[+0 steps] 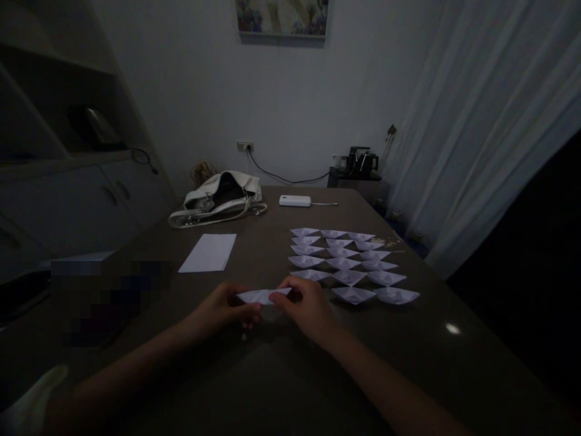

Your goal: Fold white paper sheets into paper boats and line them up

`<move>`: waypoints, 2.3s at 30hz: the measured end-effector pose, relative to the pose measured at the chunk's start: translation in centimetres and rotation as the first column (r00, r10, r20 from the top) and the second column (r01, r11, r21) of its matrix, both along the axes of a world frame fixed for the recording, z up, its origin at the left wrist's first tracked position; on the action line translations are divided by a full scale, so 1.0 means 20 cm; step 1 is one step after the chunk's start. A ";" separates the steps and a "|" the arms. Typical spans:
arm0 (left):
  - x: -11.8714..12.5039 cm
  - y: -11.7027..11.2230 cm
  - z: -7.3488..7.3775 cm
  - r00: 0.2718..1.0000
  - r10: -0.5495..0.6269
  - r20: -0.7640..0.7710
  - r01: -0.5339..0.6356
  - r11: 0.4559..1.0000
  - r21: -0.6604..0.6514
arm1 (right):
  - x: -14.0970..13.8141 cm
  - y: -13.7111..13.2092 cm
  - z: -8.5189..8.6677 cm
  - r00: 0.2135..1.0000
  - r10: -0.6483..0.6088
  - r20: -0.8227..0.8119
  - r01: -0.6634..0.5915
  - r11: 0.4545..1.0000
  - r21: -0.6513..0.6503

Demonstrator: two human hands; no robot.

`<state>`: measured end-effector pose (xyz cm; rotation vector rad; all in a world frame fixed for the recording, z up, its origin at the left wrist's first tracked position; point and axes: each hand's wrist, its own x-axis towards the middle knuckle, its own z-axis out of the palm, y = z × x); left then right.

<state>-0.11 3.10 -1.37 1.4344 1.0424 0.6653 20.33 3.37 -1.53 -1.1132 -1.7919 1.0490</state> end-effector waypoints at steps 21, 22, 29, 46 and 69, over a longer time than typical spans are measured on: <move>0.01 -0.04 0.03 0.997 -0.075 -0.013 0.075 0.997 -0.027 | 0.02 0.01 0.01 0.983 0.183 -0.012 -0.182 0.968 -0.170; 0.01 -0.03 0.03 0.995 -0.101 -0.023 0.101 0.995 -0.014 | 0.02 0.02 0.01 0.978 0.200 -0.058 -0.208 0.956 -0.209; 0.00 -0.03 0.05 1.000 0.002 -0.006 -0.002 1.000 0.019 | 0.01 0.03 0.01 0.963 0.119 -0.241 -0.179 0.953 -0.246; 0.03 -0.07 0.03 0.995 -0.092 0.030 0.090 0.994 0.069 | -0.01 -0.03 0.02 0.974 0.226 0.023 -0.223 0.970 -0.093; 0.03 -0.02 0.00 1.000 -0.006 -0.015 0.008 0.989 0.148 | -0.06 0.01 -0.10 0.951 -0.028 -0.307 -0.076 0.943 -0.323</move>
